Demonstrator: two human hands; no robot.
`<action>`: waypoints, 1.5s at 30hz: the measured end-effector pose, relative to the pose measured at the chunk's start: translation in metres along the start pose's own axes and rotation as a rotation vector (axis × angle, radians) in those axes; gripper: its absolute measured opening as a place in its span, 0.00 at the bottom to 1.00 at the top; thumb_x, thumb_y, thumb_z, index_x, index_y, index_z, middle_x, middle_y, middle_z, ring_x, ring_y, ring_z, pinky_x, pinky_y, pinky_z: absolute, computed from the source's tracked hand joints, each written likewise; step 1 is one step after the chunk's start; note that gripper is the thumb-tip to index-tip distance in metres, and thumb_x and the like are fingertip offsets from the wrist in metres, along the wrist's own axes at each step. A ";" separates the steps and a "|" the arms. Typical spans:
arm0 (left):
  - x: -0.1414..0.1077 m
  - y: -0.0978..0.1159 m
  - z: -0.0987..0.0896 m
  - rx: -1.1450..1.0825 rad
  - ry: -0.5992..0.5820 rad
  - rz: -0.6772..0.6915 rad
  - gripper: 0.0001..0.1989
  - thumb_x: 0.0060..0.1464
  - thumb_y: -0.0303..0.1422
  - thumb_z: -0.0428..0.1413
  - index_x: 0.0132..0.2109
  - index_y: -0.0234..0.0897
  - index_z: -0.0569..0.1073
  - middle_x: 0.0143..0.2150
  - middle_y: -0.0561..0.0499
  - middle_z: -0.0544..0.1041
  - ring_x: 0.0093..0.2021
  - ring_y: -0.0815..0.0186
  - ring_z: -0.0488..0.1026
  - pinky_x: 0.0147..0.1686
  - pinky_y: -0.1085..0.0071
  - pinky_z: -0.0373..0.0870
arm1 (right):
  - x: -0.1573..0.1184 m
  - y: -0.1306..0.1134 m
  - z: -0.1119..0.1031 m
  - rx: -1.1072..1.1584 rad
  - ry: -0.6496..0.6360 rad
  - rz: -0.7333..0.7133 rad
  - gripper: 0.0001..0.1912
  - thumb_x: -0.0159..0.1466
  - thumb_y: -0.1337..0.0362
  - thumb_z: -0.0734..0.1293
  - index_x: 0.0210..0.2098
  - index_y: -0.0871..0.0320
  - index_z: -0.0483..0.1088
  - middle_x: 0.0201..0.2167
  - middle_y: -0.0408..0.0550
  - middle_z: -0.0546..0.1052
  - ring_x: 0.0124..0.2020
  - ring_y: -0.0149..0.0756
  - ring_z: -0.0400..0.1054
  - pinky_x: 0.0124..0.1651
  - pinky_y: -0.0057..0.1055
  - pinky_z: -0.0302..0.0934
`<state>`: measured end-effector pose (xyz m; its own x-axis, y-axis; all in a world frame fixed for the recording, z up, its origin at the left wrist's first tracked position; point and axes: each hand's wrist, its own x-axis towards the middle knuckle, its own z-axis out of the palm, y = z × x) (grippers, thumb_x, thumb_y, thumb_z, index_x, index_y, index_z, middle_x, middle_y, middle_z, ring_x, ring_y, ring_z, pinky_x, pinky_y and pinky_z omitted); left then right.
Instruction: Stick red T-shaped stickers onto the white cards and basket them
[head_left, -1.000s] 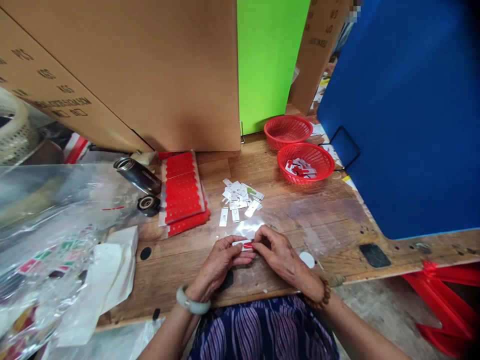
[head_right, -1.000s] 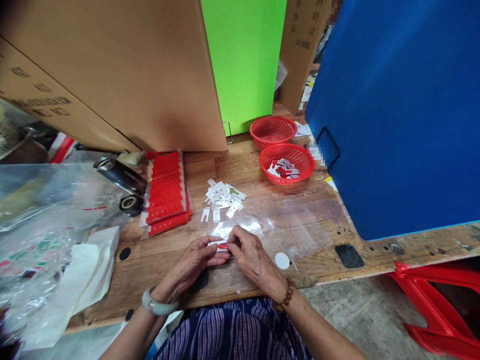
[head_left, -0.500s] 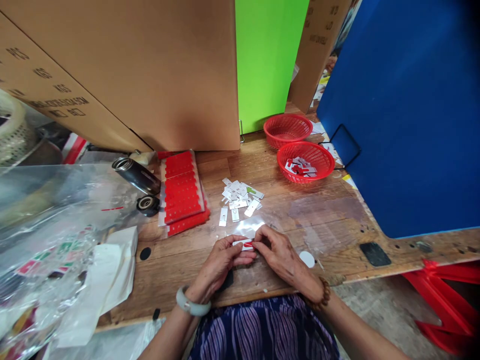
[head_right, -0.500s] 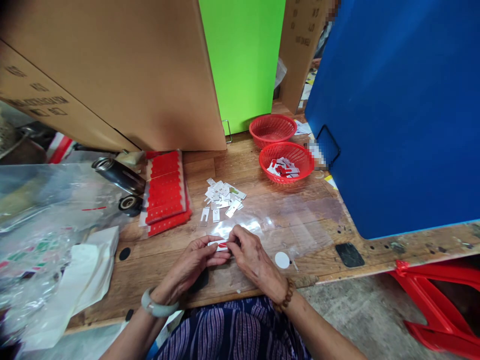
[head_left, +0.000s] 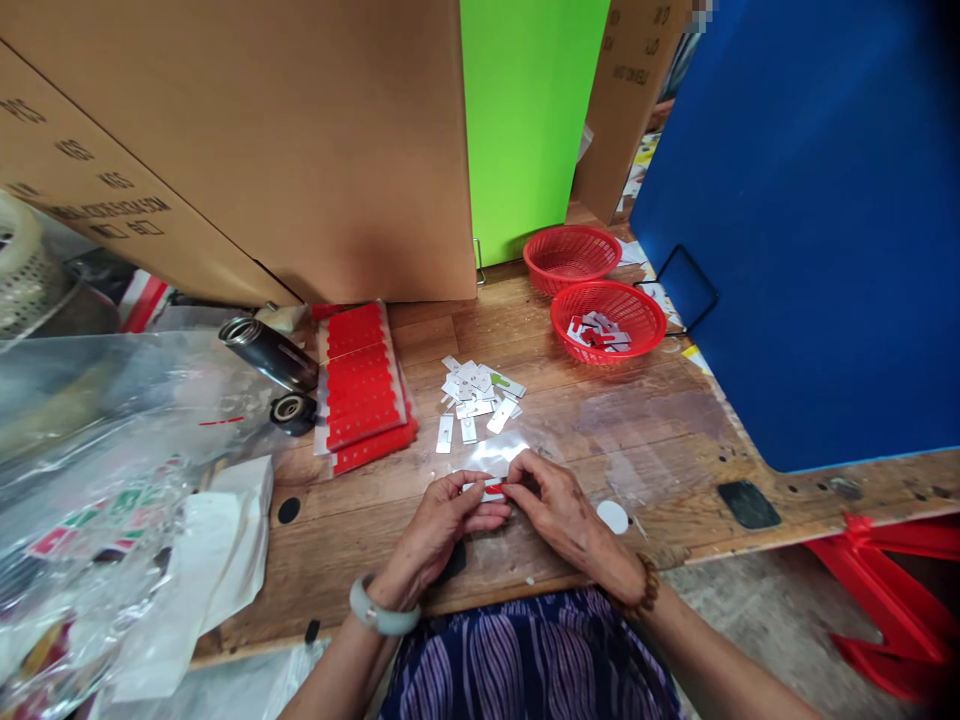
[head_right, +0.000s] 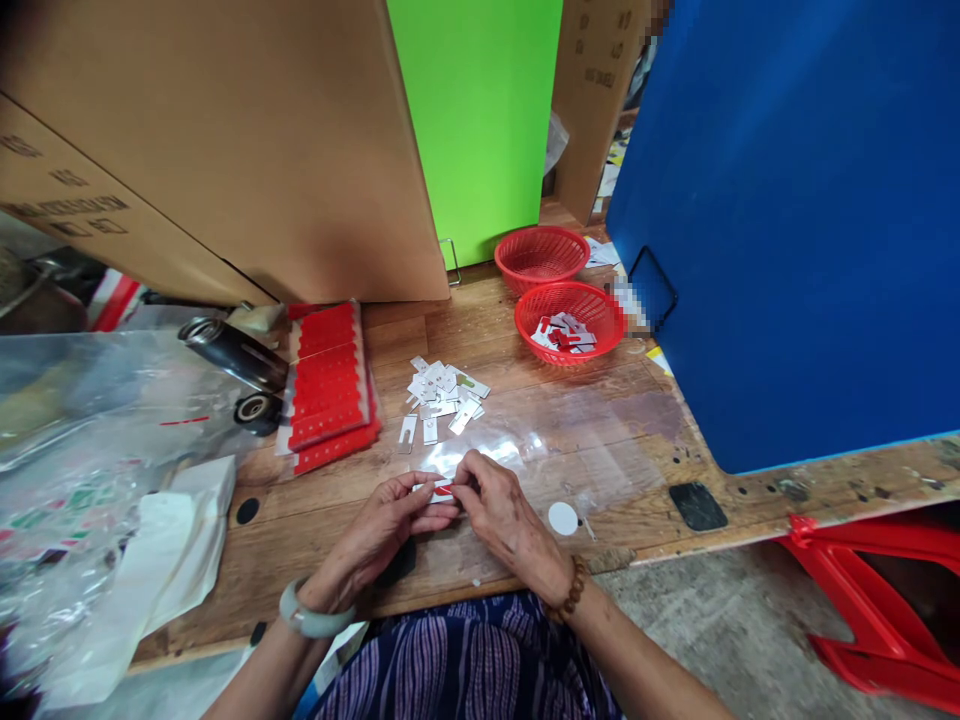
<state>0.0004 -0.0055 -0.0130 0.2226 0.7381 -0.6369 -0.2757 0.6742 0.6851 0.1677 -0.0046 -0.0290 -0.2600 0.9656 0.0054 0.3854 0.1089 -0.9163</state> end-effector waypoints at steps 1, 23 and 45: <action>0.000 0.000 0.000 -0.001 0.003 0.002 0.07 0.55 0.27 0.58 0.41 0.28 0.71 0.33 0.42 0.80 0.30 0.66 0.79 0.35 0.73 0.77 | 0.000 0.000 0.000 0.002 0.003 0.000 0.05 0.62 0.71 0.62 0.30 0.56 0.62 0.27 0.39 0.67 0.29 0.29 0.60 0.34 0.27 0.54; 0.000 0.003 0.003 0.000 0.006 -0.021 0.12 0.50 0.23 0.62 0.42 0.28 0.70 0.32 0.42 0.81 0.28 0.66 0.79 0.33 0.75 0.77 | -0.002 -0.001 -0.001 0.004 0.023 -0.014 0.05 0.62 0.71 0.61 0.30 0.56 0.62 0.27 0.39 0.67 0.29 0.30 0.61 0.33 0.26 0.54; 0.004 -0.009 -0.002 0.142 0.115 0.132 0.21 0.44 0.34 0.67 0.43 0.29 0.71 0.27 0.44 0.81 0.27 0.63 0.80 0.30 0.74 0.76 | 0.001 -0.004 0.007 -0.001 0.081 0.093 0.06 0.60 0.73 0.61 0.30 0.57 0.65 0.26 0.40 0.70 0.28 0.31 0.64 0.33 0.28 0.56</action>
<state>0.0020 -0.0086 -0.0223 0.0831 0.8181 -0.5691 -0.1590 0.5746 0.8028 0.1593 -0.0055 -0.0281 -0.1502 0.9875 -0.0474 0.4057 0.0178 -0.9138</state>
